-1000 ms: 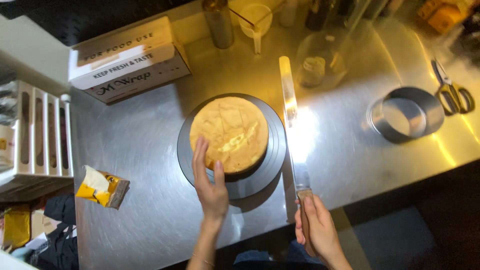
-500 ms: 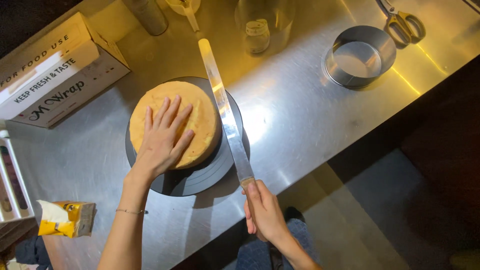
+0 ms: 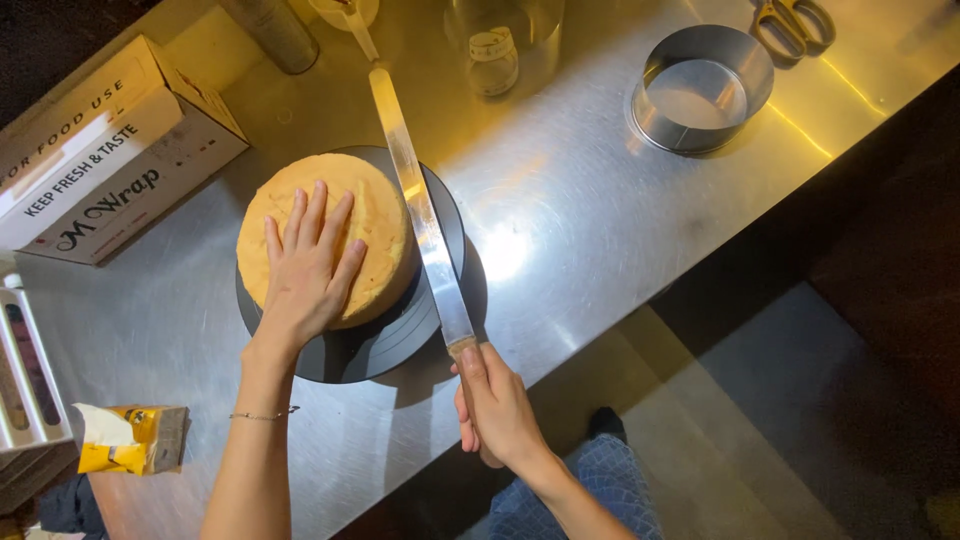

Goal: Slicing a sponge cake into horizontal layers and trimming them using a metal ring mold.

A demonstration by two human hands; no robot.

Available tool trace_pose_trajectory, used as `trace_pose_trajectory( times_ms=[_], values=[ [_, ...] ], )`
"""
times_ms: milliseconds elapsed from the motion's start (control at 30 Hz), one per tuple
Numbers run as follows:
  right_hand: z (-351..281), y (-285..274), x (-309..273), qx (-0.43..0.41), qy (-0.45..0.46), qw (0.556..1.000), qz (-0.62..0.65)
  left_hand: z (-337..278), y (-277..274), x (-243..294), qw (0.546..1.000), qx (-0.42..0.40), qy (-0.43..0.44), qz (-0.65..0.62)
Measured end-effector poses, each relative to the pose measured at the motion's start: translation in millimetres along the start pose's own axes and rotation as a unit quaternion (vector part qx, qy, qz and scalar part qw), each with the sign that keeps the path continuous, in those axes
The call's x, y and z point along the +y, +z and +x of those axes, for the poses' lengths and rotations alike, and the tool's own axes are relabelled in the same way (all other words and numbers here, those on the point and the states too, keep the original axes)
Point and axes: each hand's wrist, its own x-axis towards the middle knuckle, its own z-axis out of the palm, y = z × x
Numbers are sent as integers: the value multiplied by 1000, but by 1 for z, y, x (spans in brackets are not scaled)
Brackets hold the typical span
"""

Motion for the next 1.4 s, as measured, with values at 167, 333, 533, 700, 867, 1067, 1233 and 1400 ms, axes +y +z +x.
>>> trace_pose_trajectory(
  times_ms=[167,333,533,700,867,1067,1233,1400],
  values=[
    [5,0,-5,-1,0,1000,-21,1,6,-1,1000,11,-19,8],
    [8,-1,-13,-15,8,999,-34,0,13,5,998,18,-51,16],
    [-2,-6,-7,-13,10,998,-56,3,20,3,996,33,-77,26],
    [23,1,-14,-34,-14,998,-53,4,26,7,994,40,-93,28],
    [-13,-12,-3,-34,19,997,-67,6,36,16,986,77,-144,34],
    [7,-9,-9,-66,49,996,-19,9,40,8,985,78,-151,28],
    [22,-1,-12,-80,9,996,-35,14,52,15,975,100,-195,35],
    [-27,-21,35,-75,47,996,-22,16,60,16,965,122,-227,45]
  ],
)
